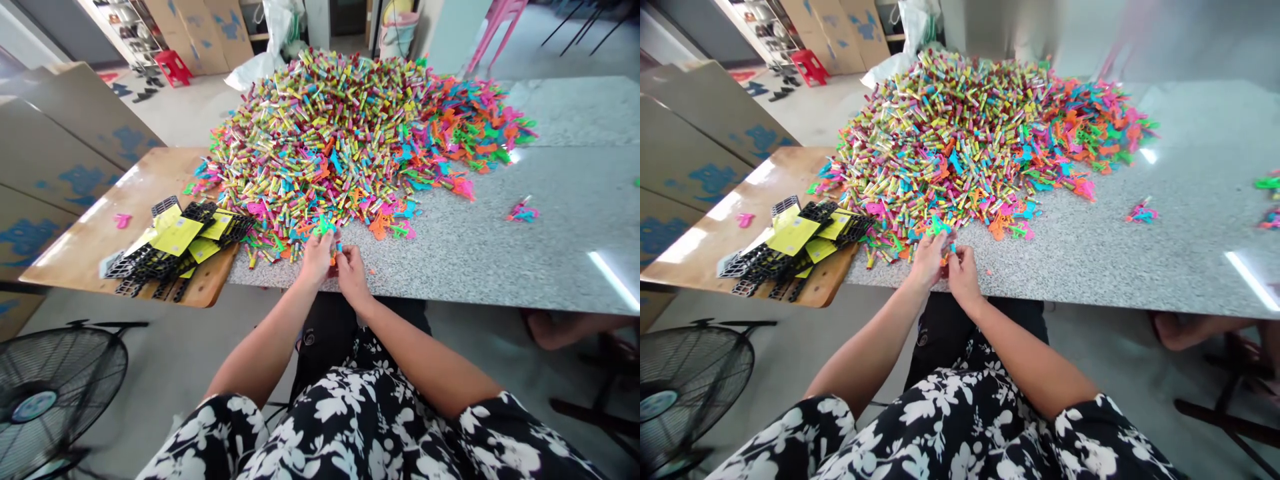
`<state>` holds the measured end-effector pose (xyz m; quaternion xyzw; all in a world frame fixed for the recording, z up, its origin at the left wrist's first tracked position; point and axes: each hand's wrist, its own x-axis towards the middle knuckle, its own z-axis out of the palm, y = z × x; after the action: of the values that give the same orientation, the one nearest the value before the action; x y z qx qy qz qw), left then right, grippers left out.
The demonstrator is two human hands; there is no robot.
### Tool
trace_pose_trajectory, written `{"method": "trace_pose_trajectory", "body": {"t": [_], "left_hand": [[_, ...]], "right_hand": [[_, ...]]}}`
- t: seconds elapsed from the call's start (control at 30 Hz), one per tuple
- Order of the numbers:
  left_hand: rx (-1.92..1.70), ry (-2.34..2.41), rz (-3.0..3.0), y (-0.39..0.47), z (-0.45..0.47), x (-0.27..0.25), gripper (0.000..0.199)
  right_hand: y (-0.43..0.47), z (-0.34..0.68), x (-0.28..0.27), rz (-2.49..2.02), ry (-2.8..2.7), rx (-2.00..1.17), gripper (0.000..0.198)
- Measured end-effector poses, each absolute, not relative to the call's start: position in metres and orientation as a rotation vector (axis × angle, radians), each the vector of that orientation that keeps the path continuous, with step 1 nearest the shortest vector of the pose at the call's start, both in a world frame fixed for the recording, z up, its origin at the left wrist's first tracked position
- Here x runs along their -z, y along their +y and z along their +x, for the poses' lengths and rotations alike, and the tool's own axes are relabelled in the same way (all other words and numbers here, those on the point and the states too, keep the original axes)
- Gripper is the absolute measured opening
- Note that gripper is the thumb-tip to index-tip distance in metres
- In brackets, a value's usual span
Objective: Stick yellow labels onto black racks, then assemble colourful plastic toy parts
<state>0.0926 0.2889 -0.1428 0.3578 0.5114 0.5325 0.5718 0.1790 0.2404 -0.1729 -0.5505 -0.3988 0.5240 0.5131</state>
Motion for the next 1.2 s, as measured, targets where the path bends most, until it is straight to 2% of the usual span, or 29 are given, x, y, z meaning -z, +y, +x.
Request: {"method": "trace_pose_trajectory", "body": {"t": [0.13, 0.23, 0.47, 0.63, 0.77, 0.87, 1.2], "left_hand": [[-1.043, 1.479, 1.350, 0.284, 0.097, 0.135, 0.015], [-0.962, 1.553, 1.469, 0.284, 0.098, 0.130, 0.021], [-0.884, 1.327, 1.519, 0.293, 0.088, 0.135, 0.035], [-1.034, 1.164, 1.203, 0.292, 0.081, 0.141, 0.040], [-1.134, 1.087, 0.907, 0.286, 0.078, 0.138, 0.040], [-1.137, 1.023, 0.767, 0.285, 0.075, 0.133, 0.037], [-1.169, 0.998, 0.797, 0.284, 0.083, 0.128, 0.034]], "right_hand": [[0.248, 0.185, 0.164, -1.362, -0.855, -1.163, 0.025], [0.248, 0.187, 0.155, -1.333, -0.807, -1.139, 0.032], [0.259, 0.192, 0.154, -1.290, -0.689, -1.085, 0.024], [0.261, 0.201, 0.142, -1.143, -0.758, -1.281, 0.030], [0.252, 0.212, 0.135, -1.124, -0.802, -1.154, 0.032], [0.246, 0.217, 0.141, -1.158, -0.846, -1.188, 0.031], [0.246, 0.222, 0.147, -1.024, -0.854, -1.328, 0.033]]}}
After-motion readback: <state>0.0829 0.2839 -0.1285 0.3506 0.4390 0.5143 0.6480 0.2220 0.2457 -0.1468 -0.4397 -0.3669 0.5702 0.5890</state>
